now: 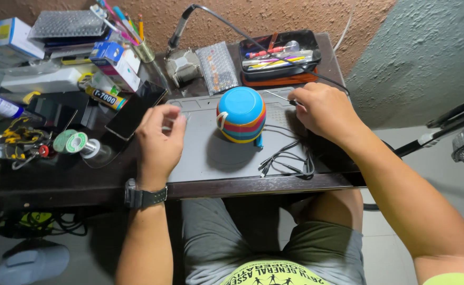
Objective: The person handles a colorful stacked plastic container, then picks up a smartphone to scroll through the screen. They place the phone down and continue manipulating the container and a black cable on the desk.
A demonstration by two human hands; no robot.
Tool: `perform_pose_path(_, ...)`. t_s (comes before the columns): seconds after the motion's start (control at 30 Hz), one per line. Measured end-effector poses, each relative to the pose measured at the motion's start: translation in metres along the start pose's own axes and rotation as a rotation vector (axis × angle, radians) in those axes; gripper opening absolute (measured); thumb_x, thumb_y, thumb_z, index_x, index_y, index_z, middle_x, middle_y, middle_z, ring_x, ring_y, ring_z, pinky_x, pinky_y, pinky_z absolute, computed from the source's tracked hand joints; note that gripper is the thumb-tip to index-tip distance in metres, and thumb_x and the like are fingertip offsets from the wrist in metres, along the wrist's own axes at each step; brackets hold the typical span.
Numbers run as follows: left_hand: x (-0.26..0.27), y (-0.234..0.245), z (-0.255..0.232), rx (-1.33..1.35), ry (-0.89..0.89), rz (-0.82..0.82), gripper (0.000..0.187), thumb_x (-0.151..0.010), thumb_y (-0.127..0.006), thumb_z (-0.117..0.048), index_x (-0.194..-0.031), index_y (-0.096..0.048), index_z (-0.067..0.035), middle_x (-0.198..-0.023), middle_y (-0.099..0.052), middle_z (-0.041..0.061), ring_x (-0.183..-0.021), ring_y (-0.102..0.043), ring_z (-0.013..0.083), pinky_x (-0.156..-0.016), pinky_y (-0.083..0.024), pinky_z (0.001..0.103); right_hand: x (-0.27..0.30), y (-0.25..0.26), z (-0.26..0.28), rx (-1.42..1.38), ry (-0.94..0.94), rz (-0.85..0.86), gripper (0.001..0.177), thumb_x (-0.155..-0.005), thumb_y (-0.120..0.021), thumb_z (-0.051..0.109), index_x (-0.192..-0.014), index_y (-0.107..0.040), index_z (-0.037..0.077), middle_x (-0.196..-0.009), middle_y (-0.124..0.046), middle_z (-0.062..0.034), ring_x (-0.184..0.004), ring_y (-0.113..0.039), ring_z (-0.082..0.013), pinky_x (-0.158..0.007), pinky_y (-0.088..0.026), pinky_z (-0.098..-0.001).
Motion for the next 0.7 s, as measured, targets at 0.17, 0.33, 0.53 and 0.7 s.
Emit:
perform_pose_path(0.17, -0.002, -0.017, 0.021, -0.207, -0.095, 0.137, 0.011, -0.105, -0.083, -0.009, -0.115, -0.082, -0.006, -0.097, -0.075, 0.014, -0.089, -0.079, 0.0383, -0.078, -0.066, 0.045, -0.015, 0.071, -0.006, -0.309, 0.033, -0.196, 0.034, -0.096, -0.085, 0.005, -0.127, -0.082, 0.020, -0.103, -0.079, -0.0033, -0.095, -0.081, -0.0271, -0.086, -0.066, -0.0438)
perform_pose_path(0.33, -0.017, -0.039, 0.031, -0.428, -0.001, 0.305, 0.022, -0.101, -0.083, -0.021, -0.121, -0.084, -0.012, -0.104, -0.082, 0.014, -0.094, -0.084, 0.0404, -0.085, -0.068, 0.054, -0.059, 0.084, -0.037, -0.306, 0.122, -0.308, 0.037, -0.095, -0.083, 0.002, -0.128, -0.081, 0.017, -0.101, -0.079, -0.0037, -0.092, -0.080, -0.0261, -0.086, -0.065, -0.0430)
perform_pose_path(0.53, -0.009, -0.072, 0.080, -0.651, 0.055, 0.457, 0.039, -0.098, -0.085, -0.037, -0.131, -0.083, -0.014, -0.106, -0.081, 0.011, -0.103, -0.086, 0.0396, -0.093, -0.070, 0.052, -0.117, 0.031, -0.064, -0.177, 0.072, -0.165, 0.031, -0.097, -0.083, 0.014, -0.126, -0.077, 0.022, -0.104, -0.078, -0.0031, -0.105, -0.081, -0.0311, -0.092, -0.065, -0.0471)
perform_pose_path(0.7, -0.005, -0.071, 0.083, -0.564, 0.103, 0.377, 0.030, -0.102, -0.077, -0.024, -0.131, -0.081, -0.016, -0.106, -0.082, 0.010, -0.103, -0.085, 0.0405, -0.093, -0.069, 0.054, -0.148, -0.009, -0.073, -0.085, 0.055, -0.053, 0.024, -0.096, -0.084, 0.020, -0.118, -0.077, 0.024, -0.105, -0.078, -0.0007, -0.111, -0.080, -0.0295, -0.095, -0.066, -0.0472)
Point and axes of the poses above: each hand's wrist, its own x-axis away from the middle knuckle, its own y-axis out of the back of the hand, z = x × y, the point moved 6 cm from there along -x, towards the middle knuckle
